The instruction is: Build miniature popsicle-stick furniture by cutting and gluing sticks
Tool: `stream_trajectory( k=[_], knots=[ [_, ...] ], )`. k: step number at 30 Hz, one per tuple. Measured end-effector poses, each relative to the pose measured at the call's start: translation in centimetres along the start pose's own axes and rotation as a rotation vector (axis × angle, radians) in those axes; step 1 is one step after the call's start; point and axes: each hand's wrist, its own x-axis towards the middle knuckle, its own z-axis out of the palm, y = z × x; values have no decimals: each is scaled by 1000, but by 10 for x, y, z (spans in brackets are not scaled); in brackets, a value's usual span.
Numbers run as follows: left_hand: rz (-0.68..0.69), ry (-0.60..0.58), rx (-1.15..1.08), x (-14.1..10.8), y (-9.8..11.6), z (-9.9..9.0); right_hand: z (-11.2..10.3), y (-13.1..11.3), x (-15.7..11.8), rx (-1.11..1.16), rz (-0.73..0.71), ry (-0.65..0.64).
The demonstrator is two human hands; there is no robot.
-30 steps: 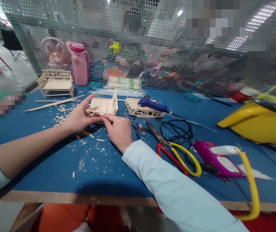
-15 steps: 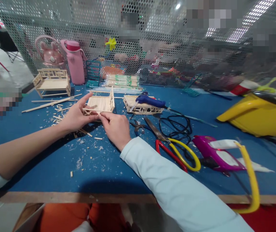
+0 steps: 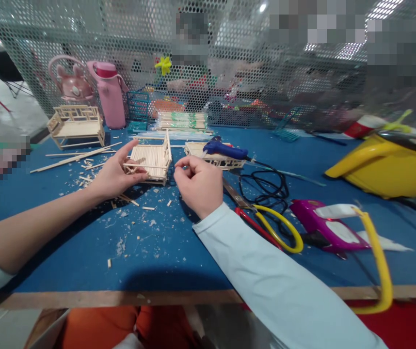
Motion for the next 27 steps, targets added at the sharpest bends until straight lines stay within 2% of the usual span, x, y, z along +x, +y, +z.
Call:
stream_trajectory(
  k=[5,7,11,13,15,17,20,23,27],
  knots=[
    [-1,6,20,0,0,0,5,-6,-7,4,-15,-90],
    [-8,-1,11,0,0,0,1,-5,-3,7,-15,-49],
    [1,-3,22,0,-1,-1,-11,2,9,22,29,113],
    [10,-3,23,0,-2,-1,-14,5,11,5,-18,143],
    [5,-5,17,0,-2,-1,-11,5,7,-31,-139,62],
    [-3,-7,4,-1,-1,-1,-2,2,0,-75,-241,-94],
    [-1,-16,-10,-1,-1,-1,14,-6,-9,-199,-270,-258],
    [-3,-24,-27,0,-1,-1,27,-11,-11,-320,-257,-316],
    [-6,-34,-44,1,-1,0,32,-13,-9,-333,-252,-328]
  ],
)
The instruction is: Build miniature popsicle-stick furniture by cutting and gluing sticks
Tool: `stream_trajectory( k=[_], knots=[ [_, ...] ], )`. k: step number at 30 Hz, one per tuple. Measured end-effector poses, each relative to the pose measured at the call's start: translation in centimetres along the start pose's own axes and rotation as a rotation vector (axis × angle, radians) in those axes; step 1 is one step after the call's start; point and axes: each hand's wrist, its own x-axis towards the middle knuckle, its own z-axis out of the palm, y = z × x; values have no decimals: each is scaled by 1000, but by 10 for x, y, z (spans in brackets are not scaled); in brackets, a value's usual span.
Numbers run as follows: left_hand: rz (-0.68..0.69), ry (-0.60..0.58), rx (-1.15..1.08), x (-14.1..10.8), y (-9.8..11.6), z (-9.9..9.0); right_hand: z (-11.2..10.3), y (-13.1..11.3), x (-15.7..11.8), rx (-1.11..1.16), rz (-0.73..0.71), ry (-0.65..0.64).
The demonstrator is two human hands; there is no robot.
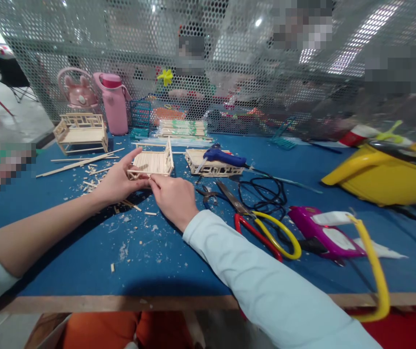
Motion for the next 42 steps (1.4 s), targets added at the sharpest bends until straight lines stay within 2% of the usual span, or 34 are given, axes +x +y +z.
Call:
stream_trajectory(
  k=[5,9,11,14,16,17,20,22,24,26,29,32,34,36,37,39,40,42],
  knots=[
    [20,-26,-15,-1,-1,-1,1,2,0,20,-7,1],
    [-8,-108,-62,-2,3,-16,4,4,0,26,-28,24],
    [-20,21,-57,-6,9,-25,6,6,1,24,-31,31],
    [107,394,55,-19,24,-31,7,8,1,39,-37,37],
    [211,482,100,-33,33,-28,5,7,0,51,-41,47],
    [238,469,117,-41,37,-25,3,6,-2,61,-48,57],
    [207,292,256,-61,40,-13,-6,-1,-9,204,-120,73],
    [290,116,403,-68,38,-7,-12,-6,-14,387,-139,15],
    [412,-2,512,-70,33,-5,-16,-9,-17,583,-62,-100],
    [489,-17,570,-69,29,-4,-17,-11,-18,755,75,-224],
    [499,14,604,-69,24,-3,-16,-13,-19,910,216,-363],
    [461,-7,612,-70,24,-3,-18,-15,-21,875,173,-397],
    [419,-36,623,-70,26,-2,-22,-12,-21,733,50,-340],
    [351,-51,629,-70,29,-2,-31,-1,-15,497,-15,-160],
    [306,-50,631,-70,31,-3,-36,10,-10,365,7,-31],
    [211,-43,618,-70,35,-3,-46,37,4,22,204,262],
    [171,-51,604,-70,37,-4,-50,53,11,-51,267,316],
    [114,-102,577,-69,38,-5,-55,83,24,-128,313,297]
  ],
)
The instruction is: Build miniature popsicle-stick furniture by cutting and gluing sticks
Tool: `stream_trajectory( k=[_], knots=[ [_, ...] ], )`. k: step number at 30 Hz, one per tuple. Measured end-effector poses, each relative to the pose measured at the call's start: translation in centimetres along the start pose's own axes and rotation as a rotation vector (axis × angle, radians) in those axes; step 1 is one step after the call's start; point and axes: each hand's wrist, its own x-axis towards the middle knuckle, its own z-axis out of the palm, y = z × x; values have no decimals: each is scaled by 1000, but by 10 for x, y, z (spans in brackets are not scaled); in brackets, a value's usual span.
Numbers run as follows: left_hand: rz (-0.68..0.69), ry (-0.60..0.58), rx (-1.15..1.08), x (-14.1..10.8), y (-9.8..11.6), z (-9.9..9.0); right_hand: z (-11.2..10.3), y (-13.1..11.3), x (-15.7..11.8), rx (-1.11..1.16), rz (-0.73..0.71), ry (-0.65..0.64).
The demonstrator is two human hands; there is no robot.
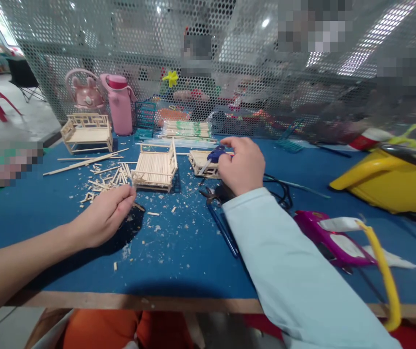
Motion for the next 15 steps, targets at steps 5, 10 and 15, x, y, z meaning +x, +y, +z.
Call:
stream_trajectory(
  k=[5,10,15],
  knots=[
    [-63,-38,-21,4,-4,-1,14,34,17,-366,126,-365],
    [-154,118,-24,11,-11,-5,18,44,14,-343,145,-320],
    [-170,177,2,14,-18,-5,23,67,22,-182,140,-245]
  ],
)
